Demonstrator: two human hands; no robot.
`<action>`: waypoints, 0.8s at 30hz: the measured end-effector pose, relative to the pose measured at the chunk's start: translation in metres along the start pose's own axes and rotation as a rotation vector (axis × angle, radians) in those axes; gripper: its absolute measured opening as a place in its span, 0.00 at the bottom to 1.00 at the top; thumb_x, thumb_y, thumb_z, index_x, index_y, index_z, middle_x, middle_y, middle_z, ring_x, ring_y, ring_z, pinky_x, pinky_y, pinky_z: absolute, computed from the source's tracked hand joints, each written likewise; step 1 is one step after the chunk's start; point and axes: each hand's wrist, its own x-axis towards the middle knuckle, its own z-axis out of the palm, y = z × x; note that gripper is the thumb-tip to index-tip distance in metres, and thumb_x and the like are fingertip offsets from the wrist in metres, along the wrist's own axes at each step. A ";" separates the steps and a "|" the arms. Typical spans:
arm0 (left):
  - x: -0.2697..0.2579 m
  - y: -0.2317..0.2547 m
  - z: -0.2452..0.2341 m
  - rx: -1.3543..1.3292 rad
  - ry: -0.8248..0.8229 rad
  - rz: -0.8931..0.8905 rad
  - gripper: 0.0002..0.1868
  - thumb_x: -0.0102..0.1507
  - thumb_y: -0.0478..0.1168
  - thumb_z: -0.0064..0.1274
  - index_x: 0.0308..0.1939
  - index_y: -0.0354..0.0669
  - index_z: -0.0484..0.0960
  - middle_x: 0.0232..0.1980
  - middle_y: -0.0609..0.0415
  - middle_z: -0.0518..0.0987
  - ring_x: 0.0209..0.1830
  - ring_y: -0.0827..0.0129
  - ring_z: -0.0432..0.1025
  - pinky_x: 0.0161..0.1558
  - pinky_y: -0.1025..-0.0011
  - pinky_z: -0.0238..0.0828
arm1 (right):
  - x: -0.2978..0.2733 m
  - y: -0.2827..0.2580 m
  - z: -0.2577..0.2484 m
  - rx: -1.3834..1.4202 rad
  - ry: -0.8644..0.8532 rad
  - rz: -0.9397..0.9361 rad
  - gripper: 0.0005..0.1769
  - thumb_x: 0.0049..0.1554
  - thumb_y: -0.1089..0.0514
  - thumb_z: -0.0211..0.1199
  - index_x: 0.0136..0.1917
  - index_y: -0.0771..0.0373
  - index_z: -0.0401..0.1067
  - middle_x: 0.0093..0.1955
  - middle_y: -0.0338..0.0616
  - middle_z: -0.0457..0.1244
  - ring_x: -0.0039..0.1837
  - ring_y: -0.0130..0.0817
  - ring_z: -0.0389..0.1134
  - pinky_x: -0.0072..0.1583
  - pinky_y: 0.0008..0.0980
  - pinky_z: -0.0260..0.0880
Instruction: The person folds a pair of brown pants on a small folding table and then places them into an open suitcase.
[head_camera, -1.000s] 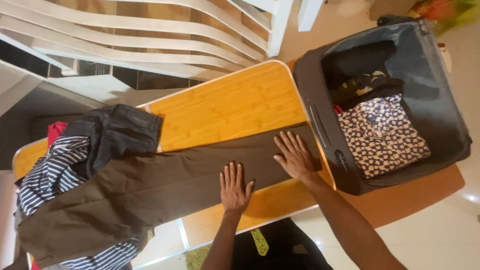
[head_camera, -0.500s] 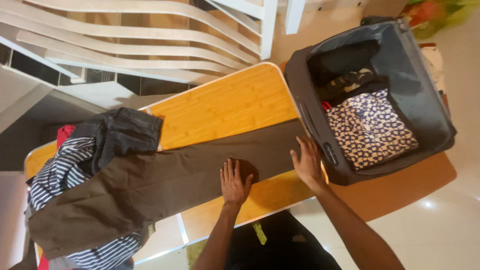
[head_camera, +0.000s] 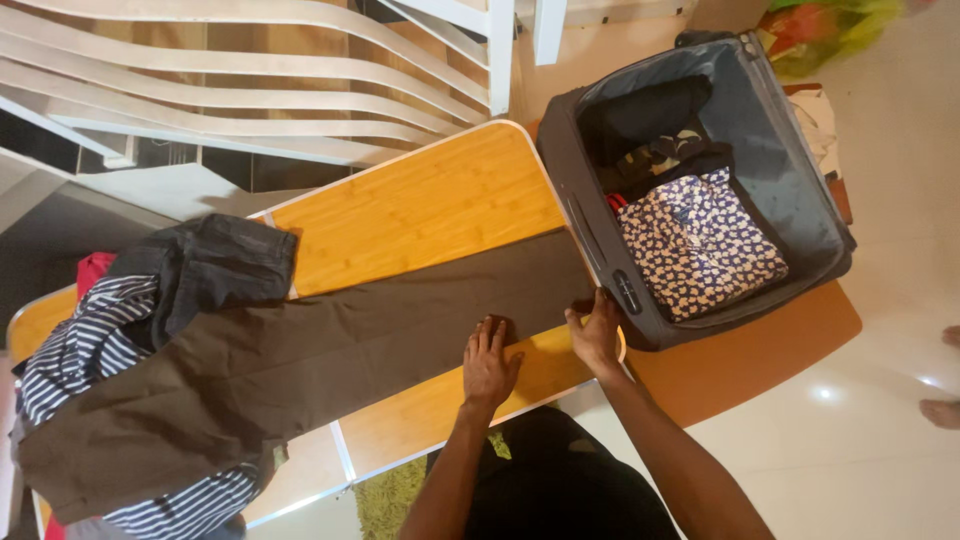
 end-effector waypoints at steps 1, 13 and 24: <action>-0.001 -0.001 0.001 -0.017 0.012 -0.007 0.38 0.60 0.51 0.61 0.71 0.42 0.67 0.77 0.42 0.61 0.74 0.44 0.56 0.70 0.49 0.55 | 0.003 -0.001 0.002 0.024 0.030 0.034 0.46 0.53 0.50 0.72 0.76 0.71 0.57 0.72 0.64 0.58 0.75 0.61 0.55 0.74 0.51 0.54; 0.005 -0.006 -0.003 -0.078 -0.091 -0.089 0.40 0.57 0.49 0.64 0.71 0.46 0.69 0.75 0.45 0.63 0.70 0.45 0.60 0.66 0.51 0.60 | 0.042 -0.011 0.021 0.509 -0.005 0.502 0.42 0.47 0.57 0.80 0.69 0.67 0.62 0.63 0.50 0.62 0.63 0.39 0.63 0.63 0.37 0.64; 0.020 -0.018 0.007 -0.261 -0.015 -0.204 0.33 0.59 0.53 0.64 0.65 0.44 0.77 0.67 0.44 0.74 0.66 0.47 0.68 0.64 0.52 0.67 | 0.043 -0.054 -0.005 0.752 -0.116 0.367 0.25 0.47 0.63 0.75 0.58 0.66 0.74 0.54 0.44 0.70 0.54 0.36 0.70 0.58 0.34 0.69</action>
